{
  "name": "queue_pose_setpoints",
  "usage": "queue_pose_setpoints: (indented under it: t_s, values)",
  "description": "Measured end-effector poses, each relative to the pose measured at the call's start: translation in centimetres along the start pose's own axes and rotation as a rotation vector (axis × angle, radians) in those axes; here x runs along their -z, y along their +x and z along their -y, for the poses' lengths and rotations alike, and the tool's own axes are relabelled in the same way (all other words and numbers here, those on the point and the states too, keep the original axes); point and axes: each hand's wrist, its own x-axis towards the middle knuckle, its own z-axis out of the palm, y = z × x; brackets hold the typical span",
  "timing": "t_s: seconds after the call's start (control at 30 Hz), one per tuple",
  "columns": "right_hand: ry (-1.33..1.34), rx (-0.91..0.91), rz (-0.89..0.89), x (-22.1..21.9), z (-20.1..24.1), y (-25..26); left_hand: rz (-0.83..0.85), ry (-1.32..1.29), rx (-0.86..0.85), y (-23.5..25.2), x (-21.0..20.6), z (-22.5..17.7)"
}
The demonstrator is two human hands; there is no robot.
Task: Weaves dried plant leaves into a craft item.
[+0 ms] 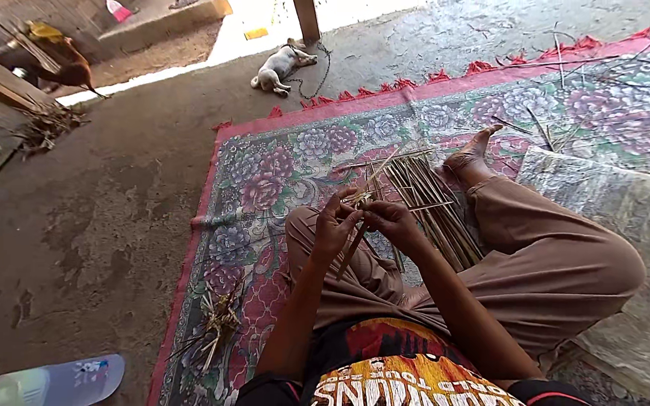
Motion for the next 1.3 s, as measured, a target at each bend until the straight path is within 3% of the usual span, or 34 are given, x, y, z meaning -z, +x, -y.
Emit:
queue_pose_setpoints:
  t_s: [0.13, 0.33, 0.63, 0.77, 0.9, 1.0, 1.1, 1.3]
  values:
    - [0.022, -0.054, -0.002, 0.7, 0.3, -0.1, 0.037, -0.134, 0.056, -0.1, -0.3, 0.2]
    - [0.024, 0.034, -0.129, -0.1, 0.0, -0.2, 0.064, -0.289, 0.152, 0.1, -1.2, -0.6]
    - [-0.026, 0.038, -0.184, -0.6, 0.5, -0.3, 0.160, -0.164, 0.095, -0.3, -0.2, -0.8]
    - [-0.090, 0.046, -0.144, -0.2, 1.4, -0.4, 0.011, -0.225, 0.238, -0.4, 0.3, -1.7]
    - [-0.019, 0.111, -0.116, 0.9, 1.7, -0.5, -0.249, -0.762, 0.341, 1.7, 2.0, -0.8]
    - [0.057, 0.050, -0.113, 1.6, 0.1, -0.1, -0.303, -0.912, 0.310, 2.5, 3.2, -1.0]
    - [0.096, -0.010, -0.101, 1.5, -1.1, 0.5, -0.290, -0.881, 0.318, 2.4, 3.1, -1.6]
    - [0.179, 0.107, -0.160, 0.0, 0.1, 0.8, -0.310, -0.631, 0.338, 1.8, 0.0, -2.0]
